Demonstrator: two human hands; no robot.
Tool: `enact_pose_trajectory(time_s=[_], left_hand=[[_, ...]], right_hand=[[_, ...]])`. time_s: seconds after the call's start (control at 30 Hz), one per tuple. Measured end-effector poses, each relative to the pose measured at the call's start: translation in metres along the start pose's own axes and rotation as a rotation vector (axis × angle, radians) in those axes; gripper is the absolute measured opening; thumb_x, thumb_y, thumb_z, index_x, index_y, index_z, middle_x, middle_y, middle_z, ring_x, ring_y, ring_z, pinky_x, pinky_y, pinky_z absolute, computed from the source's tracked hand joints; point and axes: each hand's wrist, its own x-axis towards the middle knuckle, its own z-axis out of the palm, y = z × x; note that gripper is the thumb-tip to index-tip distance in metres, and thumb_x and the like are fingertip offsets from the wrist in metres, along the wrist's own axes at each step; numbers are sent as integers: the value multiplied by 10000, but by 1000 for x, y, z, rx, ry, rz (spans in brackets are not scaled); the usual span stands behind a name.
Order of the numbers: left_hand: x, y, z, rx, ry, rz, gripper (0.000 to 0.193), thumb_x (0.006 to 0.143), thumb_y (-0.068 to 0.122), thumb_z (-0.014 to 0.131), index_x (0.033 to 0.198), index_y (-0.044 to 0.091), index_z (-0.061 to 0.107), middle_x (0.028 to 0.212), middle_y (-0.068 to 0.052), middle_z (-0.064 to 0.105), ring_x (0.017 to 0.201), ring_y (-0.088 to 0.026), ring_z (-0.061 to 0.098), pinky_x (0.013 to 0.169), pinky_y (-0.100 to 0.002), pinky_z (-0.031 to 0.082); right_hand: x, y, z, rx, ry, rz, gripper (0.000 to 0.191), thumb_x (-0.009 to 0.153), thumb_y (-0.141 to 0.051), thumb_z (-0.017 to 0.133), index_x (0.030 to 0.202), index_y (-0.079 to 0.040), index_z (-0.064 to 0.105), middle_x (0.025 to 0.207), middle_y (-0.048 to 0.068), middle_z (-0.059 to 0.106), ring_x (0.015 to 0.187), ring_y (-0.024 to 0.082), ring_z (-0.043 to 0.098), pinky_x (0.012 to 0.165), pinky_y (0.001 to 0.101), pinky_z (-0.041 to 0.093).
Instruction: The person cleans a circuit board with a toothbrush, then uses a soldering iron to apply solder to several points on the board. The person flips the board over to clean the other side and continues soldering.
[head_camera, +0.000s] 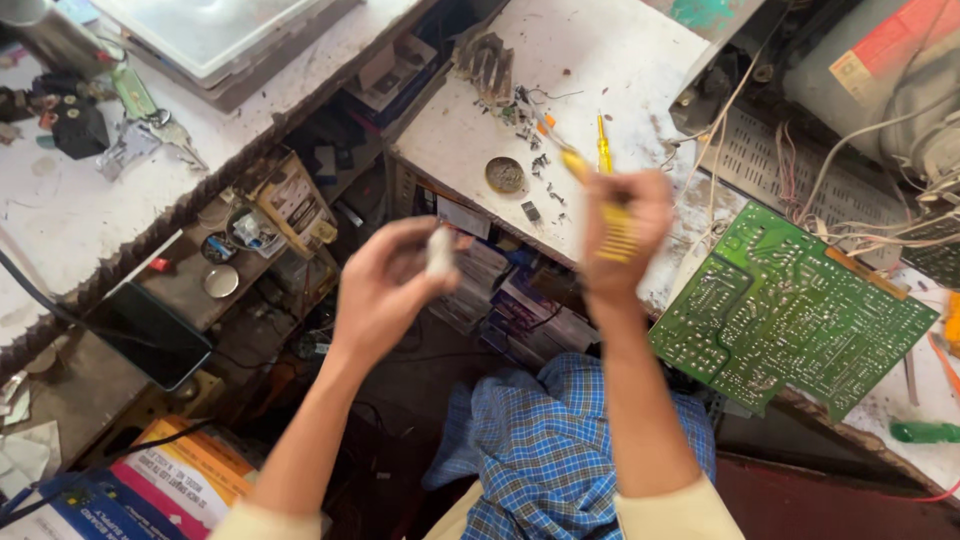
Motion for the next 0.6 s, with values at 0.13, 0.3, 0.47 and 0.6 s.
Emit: enact_pose_trajectory(time_s=[0.13,0.3,0.47,0.6], left_hand=[[88,-12,13,588,-4,-6,542,797,155,841,1313,84,691,1065,-106,806,913,-131,753,819,-286,579],[138,-33,21,708,-86,283,555,809,121,834,1332,26,675,1179,-127,733,941,-180,715,846,-312,563],[146,-45,21,758,-129,204,570,733,200,896,1260,64,723,1155,-80,709,843,-197,653,776,-336,537],[149,-50,22,769,-119,177,585,714,206,899,1263,95,732,1173,-69,690,830,-204,626,782,-331,537]], right_hand=[[4,-26,-69,647,189,658,160,1042,-203,593,1069,-47,615,782,51,579,646,135,562,574,276,470],[-3,-28,-101,807,100,729,259,997,-196,603,1139,11,669,947,152,730,815,217,738,767,330,641],[-22,6,-98,513,-13,612,95,1014,-70,724,1028,-21,645,824,85,676,653,127,624,580,239,504],[-31,20,-83,235,-99,601,127,994,-113,714,925,-44,634,742,43,672,589,64,596,515,199,458]])
